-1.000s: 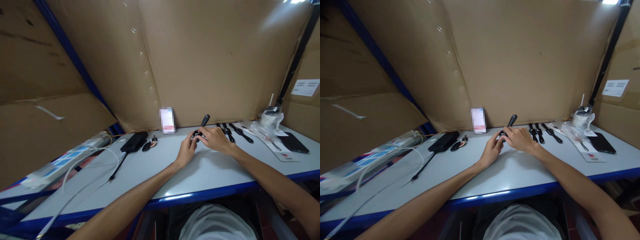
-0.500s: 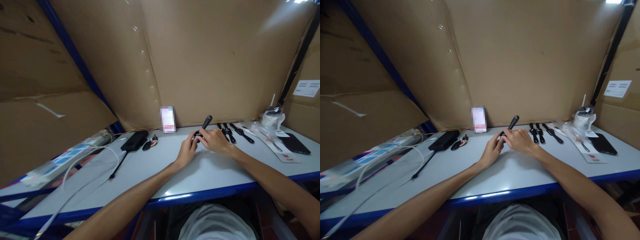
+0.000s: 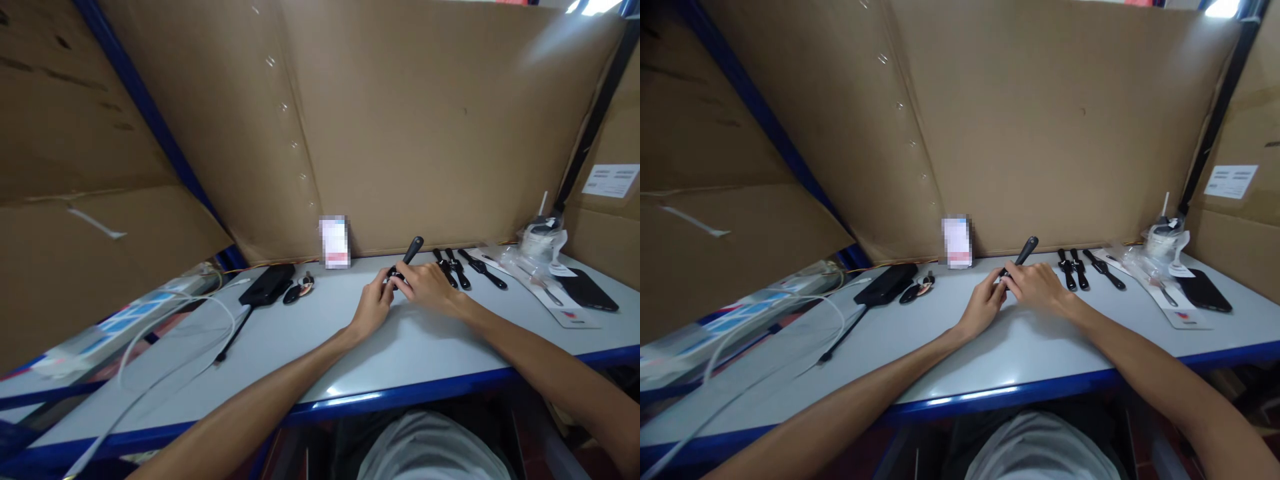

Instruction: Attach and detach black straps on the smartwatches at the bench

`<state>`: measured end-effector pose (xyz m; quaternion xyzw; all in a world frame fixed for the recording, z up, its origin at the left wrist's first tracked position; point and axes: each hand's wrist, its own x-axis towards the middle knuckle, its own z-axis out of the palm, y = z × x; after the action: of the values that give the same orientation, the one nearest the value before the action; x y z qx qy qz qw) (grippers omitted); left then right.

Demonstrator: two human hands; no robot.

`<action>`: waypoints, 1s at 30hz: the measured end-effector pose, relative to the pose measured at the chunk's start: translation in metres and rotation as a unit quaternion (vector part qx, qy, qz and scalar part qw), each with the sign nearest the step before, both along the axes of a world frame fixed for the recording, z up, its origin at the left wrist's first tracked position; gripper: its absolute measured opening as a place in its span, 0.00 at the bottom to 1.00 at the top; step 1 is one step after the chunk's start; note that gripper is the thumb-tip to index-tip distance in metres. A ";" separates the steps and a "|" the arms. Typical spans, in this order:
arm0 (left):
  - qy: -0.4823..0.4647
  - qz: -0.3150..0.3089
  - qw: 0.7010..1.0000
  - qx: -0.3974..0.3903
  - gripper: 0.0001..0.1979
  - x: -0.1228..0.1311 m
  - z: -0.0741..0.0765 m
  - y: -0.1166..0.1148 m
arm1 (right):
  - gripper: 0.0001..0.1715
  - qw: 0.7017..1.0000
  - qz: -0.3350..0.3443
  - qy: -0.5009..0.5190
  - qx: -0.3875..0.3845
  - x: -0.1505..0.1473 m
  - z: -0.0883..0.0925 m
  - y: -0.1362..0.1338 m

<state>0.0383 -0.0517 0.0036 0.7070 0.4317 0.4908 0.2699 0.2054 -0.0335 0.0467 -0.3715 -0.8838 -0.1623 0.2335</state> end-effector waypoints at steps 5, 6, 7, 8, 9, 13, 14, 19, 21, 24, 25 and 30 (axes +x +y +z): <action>0.001 0.002 1.000 -0.003 0.17 0.000 0.000 0.000 | 0.16 1.000 -0.003 0.001 0.002 0.000 -0.002 0.001; 0.001 0.002 1.000 -0.004 0.17 0.000 0.000 0.000 | 0.16 1.000 -0.003 0.002 0.000 0.000 -0.002 0.001; 0.001 0.002 1.000 -0.004 0.17 0.000 0.001 0.000 | 0.16 1.000 -0.004 0.002 -0.002 0.000 -0.002 0.001; 0.001 0.001 1.000 -0.004 0.17 0.000 0.001 0.000 | 0.16 1.000 -0.005 0.003 -0.003 0.000 -0.001 0.001; 0.000 0.001 1.000 -0.003 0.17 0.000 0.001 0.000 | 0.16 1.000 -0.006 0.002 -0.004 -0.001 -0.001 0.001; -0.006 0.002 1.000 -0.005 0.15 0.000 0.001 -0.002 | 0.18 0.999 -0.023 -0.026 -0.009 -0.003 0.002 -0.002; -0.010 0.001 1.000 -0.006 0.15 0.000 0.001 -0.002 | 0.18 0.999 -0.031 -0.039 -0.010 -0.003 0.003 -0.003; -0.063 -0.018 0.997 -0.043 0.14 0.002 0.000 0.001 | 0.20 0.999 -0.032 -0.044 -0.001 -0.002 0.008 -0.003; -0.100 -0.027 0.991 -0.083 0.14 0.004 0.001 0.003 | 0.21 0.999 -0.037 0.004 0.010 0.004 0.013 0.000; -0.154 -0.047 0.974 -0.161 0.15 0.007 0.005 0.003 | 0.22 0.991 -0.084 0.100 0.029 0.016 0.025 0.007; -0.171 -0.050 0.967 -0.184 0.15 0.007 0.007 0.002 | 0.23 0.986 -0.102 0.125 0.032 0.021 0.029 0.011; -0.233 -0.033 0.937 -0.258 0.13 0.000 0.011 0.003 | 0.22 0.975 -0.183 0.123 -0.015 0.041 0.039 0.028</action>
<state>0.0379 -0.0485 0.0148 0.4926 0.4454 0.5044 0.5520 0.2464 -0.0059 0.0862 -0.5479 -0.7674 -0.1418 0.3014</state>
